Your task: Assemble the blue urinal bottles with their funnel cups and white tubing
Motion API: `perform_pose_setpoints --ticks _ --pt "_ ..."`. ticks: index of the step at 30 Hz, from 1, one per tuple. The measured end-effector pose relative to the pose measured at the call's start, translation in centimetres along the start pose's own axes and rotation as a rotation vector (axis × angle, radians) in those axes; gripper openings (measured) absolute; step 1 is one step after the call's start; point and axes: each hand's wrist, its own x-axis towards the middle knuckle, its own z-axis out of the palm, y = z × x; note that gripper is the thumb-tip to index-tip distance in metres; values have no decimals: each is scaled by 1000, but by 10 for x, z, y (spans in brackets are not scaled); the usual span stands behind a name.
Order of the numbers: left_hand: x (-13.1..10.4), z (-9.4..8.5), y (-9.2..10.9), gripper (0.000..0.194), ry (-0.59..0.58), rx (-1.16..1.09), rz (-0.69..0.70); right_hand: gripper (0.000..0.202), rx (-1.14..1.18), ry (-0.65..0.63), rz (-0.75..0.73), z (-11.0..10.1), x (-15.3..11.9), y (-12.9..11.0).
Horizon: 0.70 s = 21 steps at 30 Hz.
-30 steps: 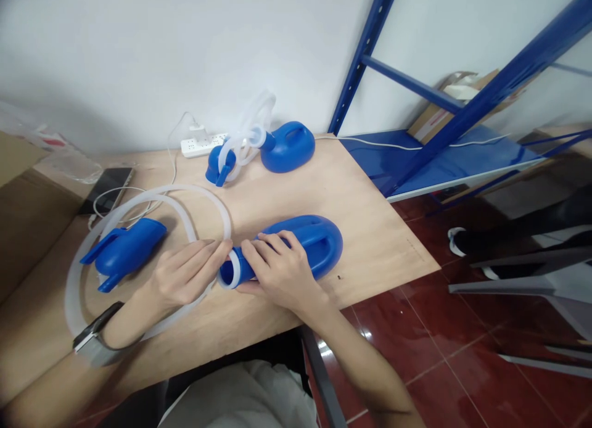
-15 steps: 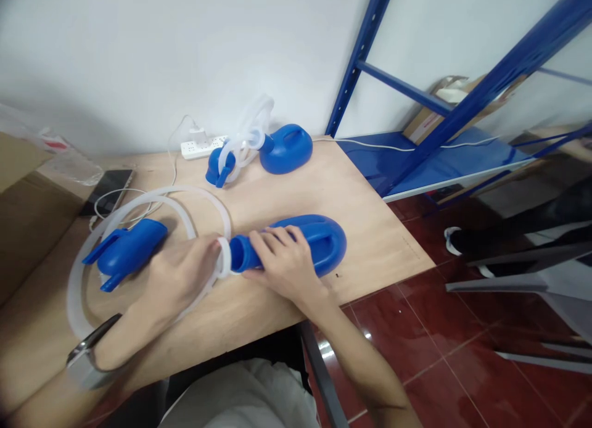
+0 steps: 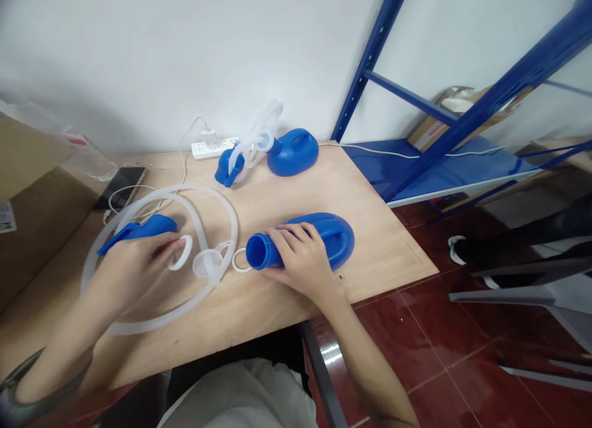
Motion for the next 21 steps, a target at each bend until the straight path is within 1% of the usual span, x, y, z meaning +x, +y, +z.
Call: perform_pose_setpoints --ticks 2,4,7,10,13,17,19,21 --pt "-7 -1 -20 52 -138 109 -126 46 -7 -10 -7 -1 1 2" --pt "-17 3 -32 52 -234 161 -190 48 -11 -21 -4 0 4 1" --pt "-32 14 -38 50 -294 186 -220 54 -8 -41 0 3 9 -2" --pt "-42 22 -35 51 -322 229 -255 66 -15 -93 -10 5 16 -4" --pt "-45 27 -31 52 -306 255 -277 69 -47 -148 -29 -1 18 -3" --pt "-51 30 -30 52 -241 217 -284 56 -98 -146 -4 -13 8 4" --pt "-58 30 -34 52 -211 171 -289 48 -108 -135 37 -17 -2 9" --pt "-69 30 -39 51 -143 107 -291 43 -94 -137 74 -19 -12 13"
